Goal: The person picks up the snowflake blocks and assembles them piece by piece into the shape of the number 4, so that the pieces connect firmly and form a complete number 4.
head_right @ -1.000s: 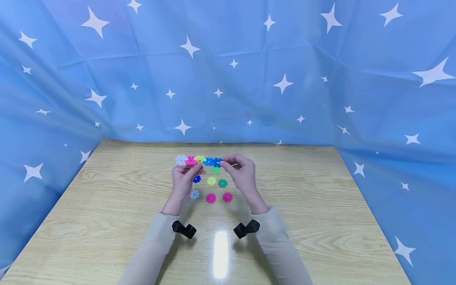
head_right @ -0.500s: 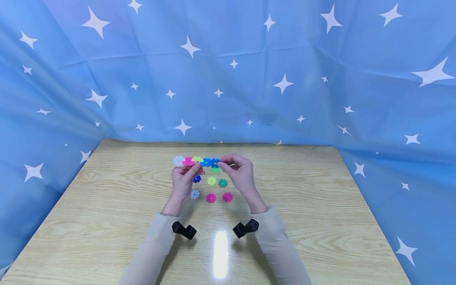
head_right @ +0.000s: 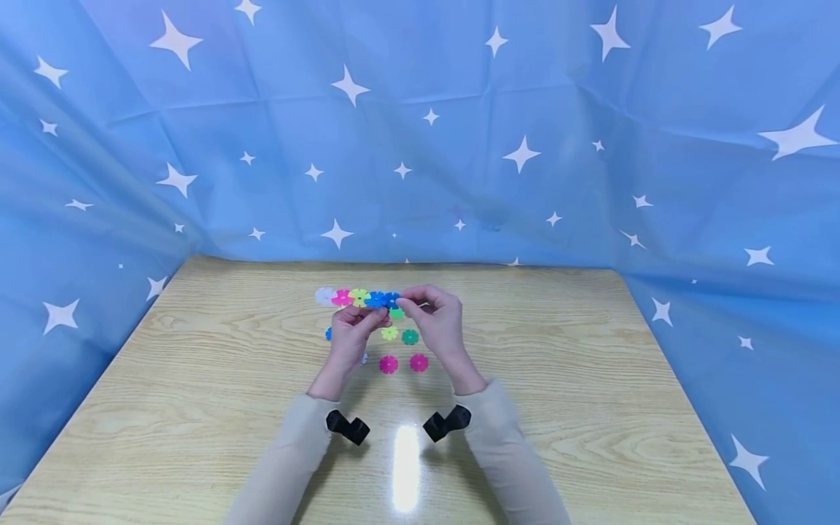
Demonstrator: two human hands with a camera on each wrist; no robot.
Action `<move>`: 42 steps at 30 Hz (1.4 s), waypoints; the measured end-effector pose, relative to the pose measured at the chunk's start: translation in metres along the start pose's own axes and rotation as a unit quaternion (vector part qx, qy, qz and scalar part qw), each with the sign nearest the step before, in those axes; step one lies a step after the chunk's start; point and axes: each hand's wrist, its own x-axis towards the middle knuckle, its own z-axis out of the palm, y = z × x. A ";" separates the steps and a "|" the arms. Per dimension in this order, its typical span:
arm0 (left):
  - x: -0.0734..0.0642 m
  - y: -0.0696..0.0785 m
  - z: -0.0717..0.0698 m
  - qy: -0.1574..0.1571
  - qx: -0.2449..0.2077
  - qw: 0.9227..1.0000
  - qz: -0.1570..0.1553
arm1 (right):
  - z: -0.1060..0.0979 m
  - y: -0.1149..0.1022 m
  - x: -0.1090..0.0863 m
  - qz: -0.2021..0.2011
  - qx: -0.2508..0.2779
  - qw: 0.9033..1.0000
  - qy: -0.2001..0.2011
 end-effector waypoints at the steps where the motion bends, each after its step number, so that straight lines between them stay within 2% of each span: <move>1: 0.000 0.000 0.001 0.001 0.000 1.000 0.002 | 0.001 0.000 0.000 -0.001 -0.002 1.000 0.000; 11: 0.000 -0.003 0.000 0.021 0.011 1.000 0.007 | -0.001 0.004 -0.002 0.005 -0.012 0.999 -0.034; 16: 0.000 0.000 -0.003 0.035 0.018 0.999 0.009 | -0.012 0.015 0.001 0.038 -0.060 0.996 -0.054; 18: 0.001 0.001 -0.005 0.037 0.016 0.999 0.010 | -0.019 0.025 0.003 0.060 -0.095 0.992 -0.061; 25: 0.002 -0.001 -0.010 0.048 0.008 0.999 0.017 | -0.042 0.106 0.007 0.087 -0.198 0.974 -0.070; 30: 0.002 -0.001 -0.012 0.042 0.000 0.999 0.023 | -0.048 0.121 0.006 0.141 -0.262 0.950 -0.094; 34: 0.002 0.000 -0.013 0.041 0.002 0.999 0.023 | -0.049 0.127 0.006 0.162 -0.287 0.938 -0.107; 37: 0.002 0.001 -0.013 0.043 0.008 0.999 0.024 | -0.048 0.131 0.007 0.163 -0.299 0.933 -0.117; 42: 0.002 0.002 -0.013 0.041 0.015 0.999 0.021 | -0.046 0.136 0.011 0.139 -0.326 0.926 -0.125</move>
